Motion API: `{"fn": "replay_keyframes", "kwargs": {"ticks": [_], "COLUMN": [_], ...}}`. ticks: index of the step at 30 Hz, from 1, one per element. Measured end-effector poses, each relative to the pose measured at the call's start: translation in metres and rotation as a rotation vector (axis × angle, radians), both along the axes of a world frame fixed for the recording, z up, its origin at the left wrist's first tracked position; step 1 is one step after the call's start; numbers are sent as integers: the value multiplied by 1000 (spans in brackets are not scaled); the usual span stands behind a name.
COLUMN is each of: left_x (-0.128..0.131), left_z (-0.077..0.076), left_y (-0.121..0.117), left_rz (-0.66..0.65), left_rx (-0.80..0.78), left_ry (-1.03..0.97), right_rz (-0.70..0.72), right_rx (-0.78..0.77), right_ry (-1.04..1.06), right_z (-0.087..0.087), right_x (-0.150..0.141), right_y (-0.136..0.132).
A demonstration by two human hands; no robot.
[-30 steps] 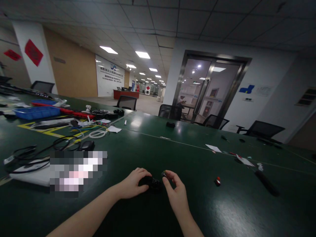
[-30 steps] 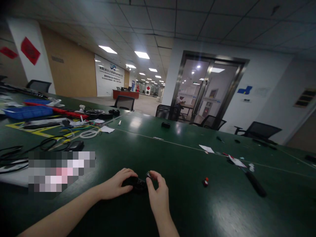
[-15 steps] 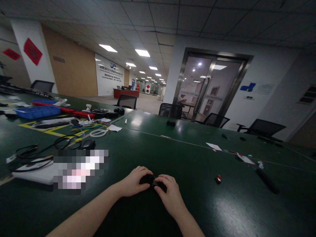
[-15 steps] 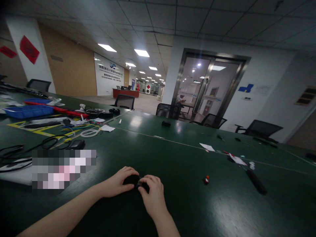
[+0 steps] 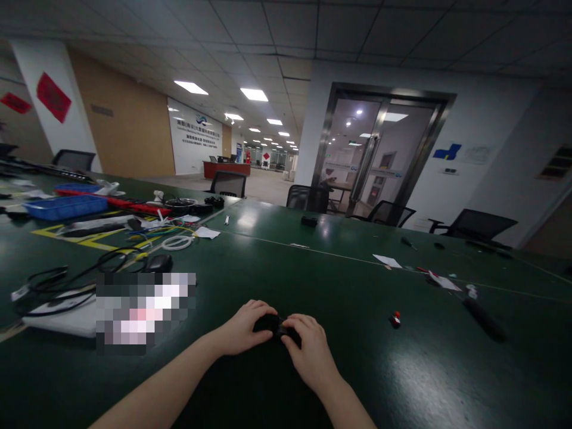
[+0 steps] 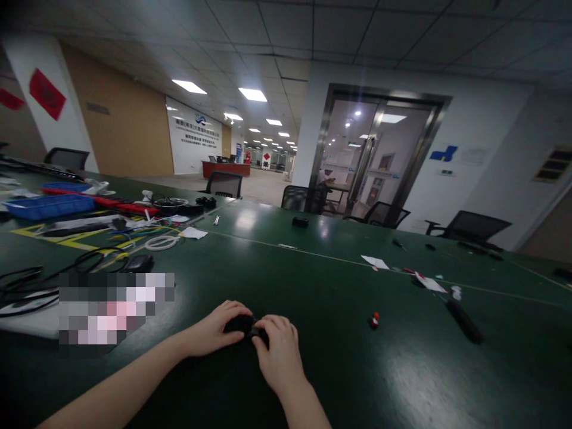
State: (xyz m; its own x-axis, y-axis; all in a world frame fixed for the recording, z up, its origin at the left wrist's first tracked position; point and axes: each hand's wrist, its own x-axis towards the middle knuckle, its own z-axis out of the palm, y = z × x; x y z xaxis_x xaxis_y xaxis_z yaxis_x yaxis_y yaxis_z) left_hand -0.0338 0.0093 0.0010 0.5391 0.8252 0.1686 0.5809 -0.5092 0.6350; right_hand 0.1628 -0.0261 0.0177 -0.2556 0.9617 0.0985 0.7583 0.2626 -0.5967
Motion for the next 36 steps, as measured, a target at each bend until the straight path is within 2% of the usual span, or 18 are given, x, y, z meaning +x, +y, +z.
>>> {"fn": "replay_keyframes", "kwargs": {"ticks": [24,30,36], "left_x": [-1,0,1], "left_z": [1,0,5], "left_y": [-2,0,-2], "left_rz": [10,19,25], "left_rx": [-13,-6,-51], "left_ry": [7,5,23], "right_rz": [19,-52,-66], "right_rx": [-33,-107,-185], "right_ry": [117,220,279], "right_z": [-13,-18,-20], "right_x": [3,10,14], "right_y": [4,7,11]}}
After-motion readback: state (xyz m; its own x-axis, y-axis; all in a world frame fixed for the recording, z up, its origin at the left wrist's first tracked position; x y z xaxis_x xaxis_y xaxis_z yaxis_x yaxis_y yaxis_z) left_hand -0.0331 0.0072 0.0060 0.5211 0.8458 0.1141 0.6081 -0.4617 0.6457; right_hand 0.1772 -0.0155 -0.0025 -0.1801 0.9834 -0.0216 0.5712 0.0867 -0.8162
